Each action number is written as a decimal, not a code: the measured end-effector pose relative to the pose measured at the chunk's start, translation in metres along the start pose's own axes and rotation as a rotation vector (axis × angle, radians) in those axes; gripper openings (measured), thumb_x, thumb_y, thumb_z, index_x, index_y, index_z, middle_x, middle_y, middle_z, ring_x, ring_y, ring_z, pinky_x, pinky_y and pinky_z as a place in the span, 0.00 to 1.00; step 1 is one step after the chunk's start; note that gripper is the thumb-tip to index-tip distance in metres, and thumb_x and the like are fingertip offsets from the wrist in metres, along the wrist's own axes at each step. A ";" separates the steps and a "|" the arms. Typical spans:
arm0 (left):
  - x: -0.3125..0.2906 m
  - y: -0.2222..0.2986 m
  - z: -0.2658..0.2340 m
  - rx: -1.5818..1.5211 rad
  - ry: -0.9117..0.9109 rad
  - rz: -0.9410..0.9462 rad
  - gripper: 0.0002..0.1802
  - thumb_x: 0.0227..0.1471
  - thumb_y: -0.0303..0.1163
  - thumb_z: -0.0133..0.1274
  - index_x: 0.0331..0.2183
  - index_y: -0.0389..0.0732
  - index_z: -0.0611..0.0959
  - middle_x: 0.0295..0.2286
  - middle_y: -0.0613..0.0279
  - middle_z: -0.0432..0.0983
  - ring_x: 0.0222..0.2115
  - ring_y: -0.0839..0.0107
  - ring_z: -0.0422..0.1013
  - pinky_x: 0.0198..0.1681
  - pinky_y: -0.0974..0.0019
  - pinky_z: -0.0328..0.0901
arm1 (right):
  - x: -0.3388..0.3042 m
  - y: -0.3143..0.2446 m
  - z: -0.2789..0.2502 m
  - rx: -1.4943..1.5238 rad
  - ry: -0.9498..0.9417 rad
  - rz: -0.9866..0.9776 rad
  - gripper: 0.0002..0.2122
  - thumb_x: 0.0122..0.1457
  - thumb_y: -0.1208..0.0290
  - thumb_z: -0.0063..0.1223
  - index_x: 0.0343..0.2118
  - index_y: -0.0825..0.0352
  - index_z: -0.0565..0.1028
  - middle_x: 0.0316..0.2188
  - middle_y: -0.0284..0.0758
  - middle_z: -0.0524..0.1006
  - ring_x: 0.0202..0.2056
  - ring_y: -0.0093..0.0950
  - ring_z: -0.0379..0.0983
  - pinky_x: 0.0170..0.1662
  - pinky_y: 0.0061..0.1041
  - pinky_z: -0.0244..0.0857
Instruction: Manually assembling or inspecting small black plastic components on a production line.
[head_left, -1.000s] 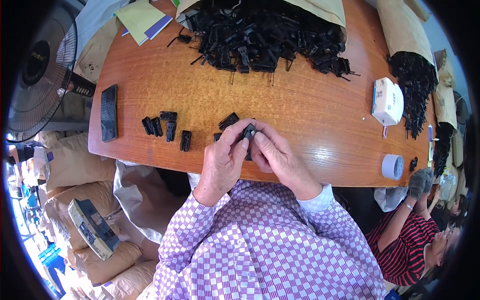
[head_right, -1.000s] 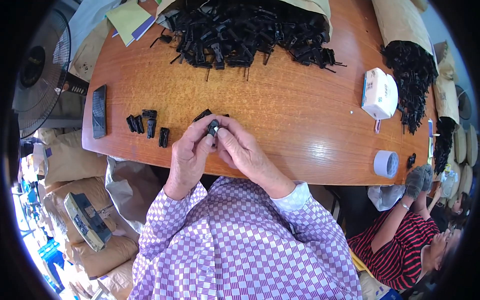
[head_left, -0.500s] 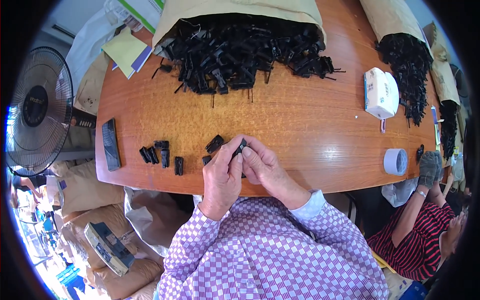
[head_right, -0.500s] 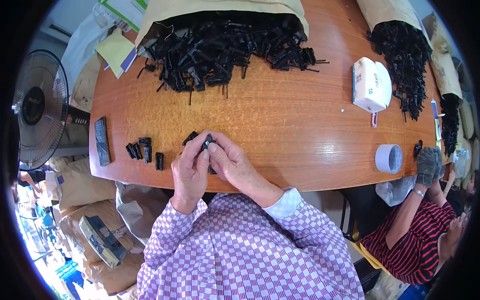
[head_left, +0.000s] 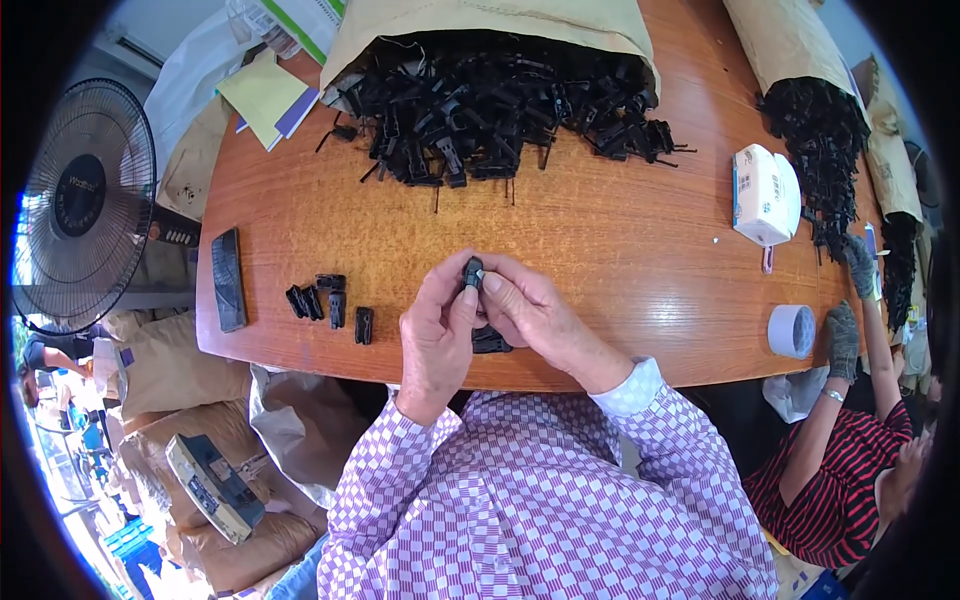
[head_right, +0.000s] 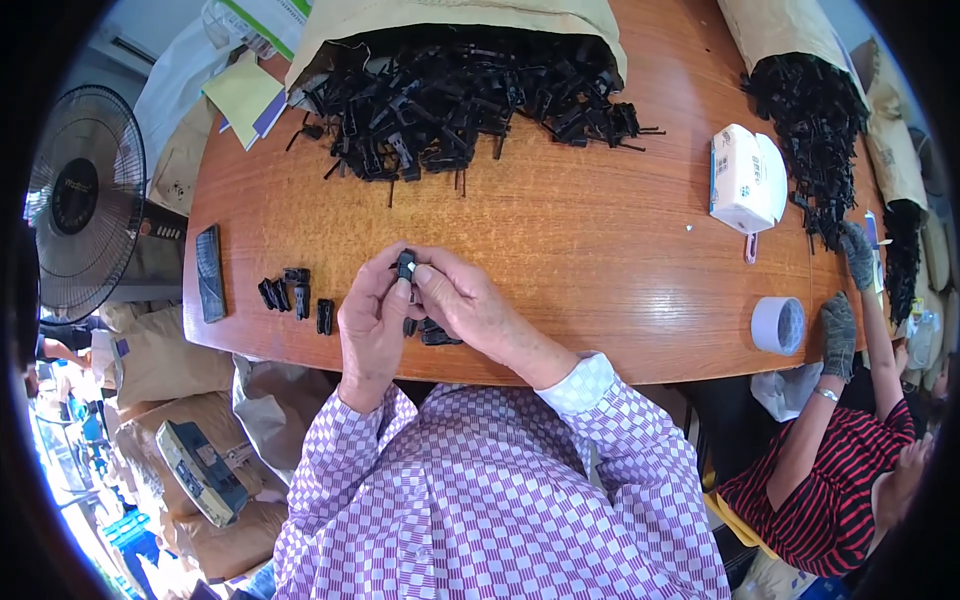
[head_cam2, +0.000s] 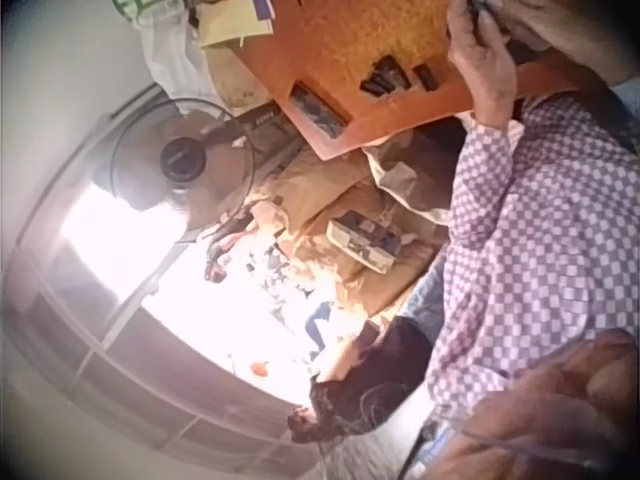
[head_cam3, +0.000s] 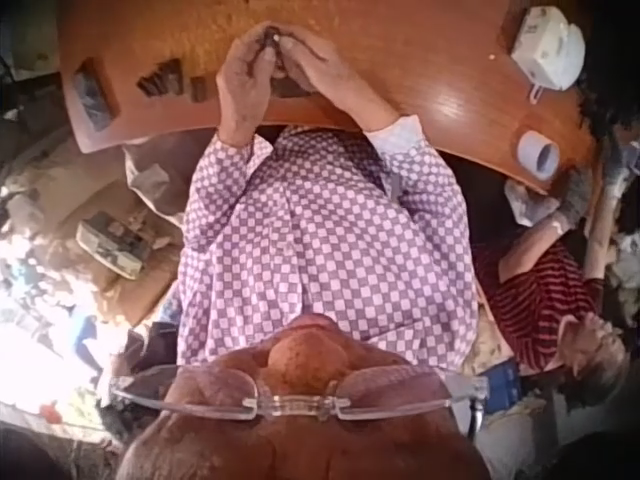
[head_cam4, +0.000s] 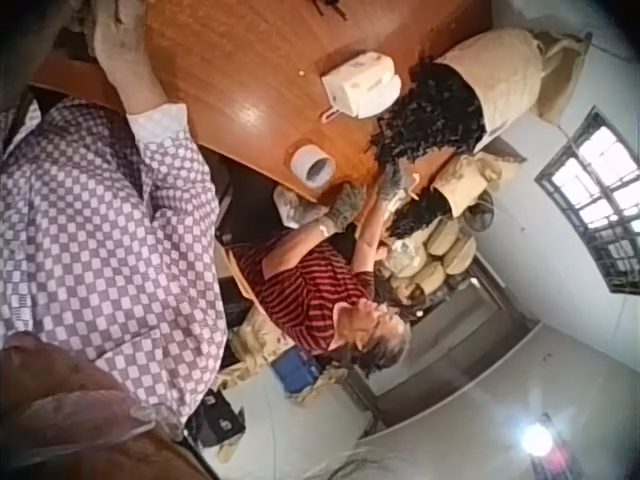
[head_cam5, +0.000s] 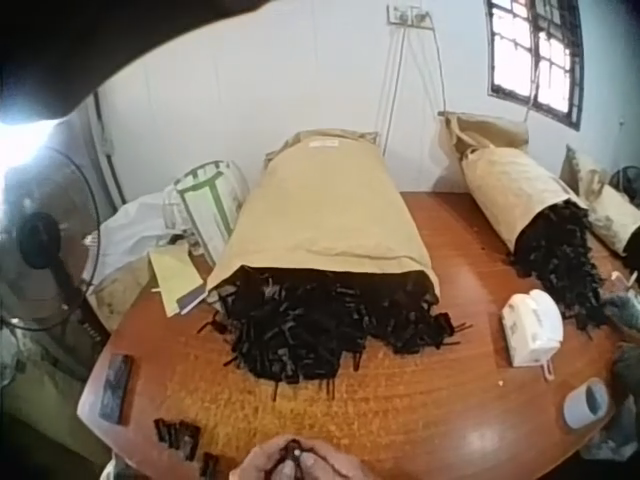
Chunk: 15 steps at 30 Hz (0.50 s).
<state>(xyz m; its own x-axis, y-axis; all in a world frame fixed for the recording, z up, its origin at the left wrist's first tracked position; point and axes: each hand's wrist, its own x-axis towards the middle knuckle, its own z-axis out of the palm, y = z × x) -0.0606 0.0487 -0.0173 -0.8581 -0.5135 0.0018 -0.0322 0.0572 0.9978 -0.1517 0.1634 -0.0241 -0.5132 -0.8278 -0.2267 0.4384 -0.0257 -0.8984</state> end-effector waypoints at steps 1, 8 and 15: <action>-0.001 0.000 0.000 -0.003 0.002 0.000 0.17 0.58 0.21 0.45 0.50 0.35 0.72 0.37 0.62 0.75 0.32 0.79 0.71 0.33 0.75 0.70 | -0.001 0.000 0.000 0.032 -0.009 0.060 0.16 0.67 0.68 0.38 0.52 0.71 0.66 0.30 0.27 0.71 0.30 0.16 0.66 0.33 0.15 0.63; -0.006 -0.003 -0.004 0.045 0.031 0.023 0.17 0.57 0.21 0.46 0.49 0.36 0.73 0.37 0.58 0.76 0.32 0.77 0.73 0.32 0.73 0.70 | -0.004 -0.005 0.017 -0.001 0.058 0.024 0.15 0.67 0.68 0.38 0.52 0.71 0.66 0.29 0.25 0.69 0.26 0.12 0.61 0.28 0.12 0.58; -0.007 0.001 -0.011 0.396 0.062 0.226 0.17 0.53 0.20 0.50 0.46 0.39 0.76 0.36 0.50 0.77 0.34 0.60 0.77 0.33 0.65 0.71 | -0.003 0.002 0.022 -0.072 0.047 0.029 0.15 0.66 0.68 0.39 0.52 0.68 0.67 0.23 0.23 0.67 0.24 0.12 0.60 0.27 0.14 0.58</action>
<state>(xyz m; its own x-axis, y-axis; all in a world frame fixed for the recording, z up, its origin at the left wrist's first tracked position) -0.0488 0.0434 -0.0153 -0.8341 -0.5001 0.2326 -0.0514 0.4904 0.8700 -0.1332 0.1532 -0.0167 -0.5354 -0.8006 -0.2690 0.4000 0.0401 -0.9156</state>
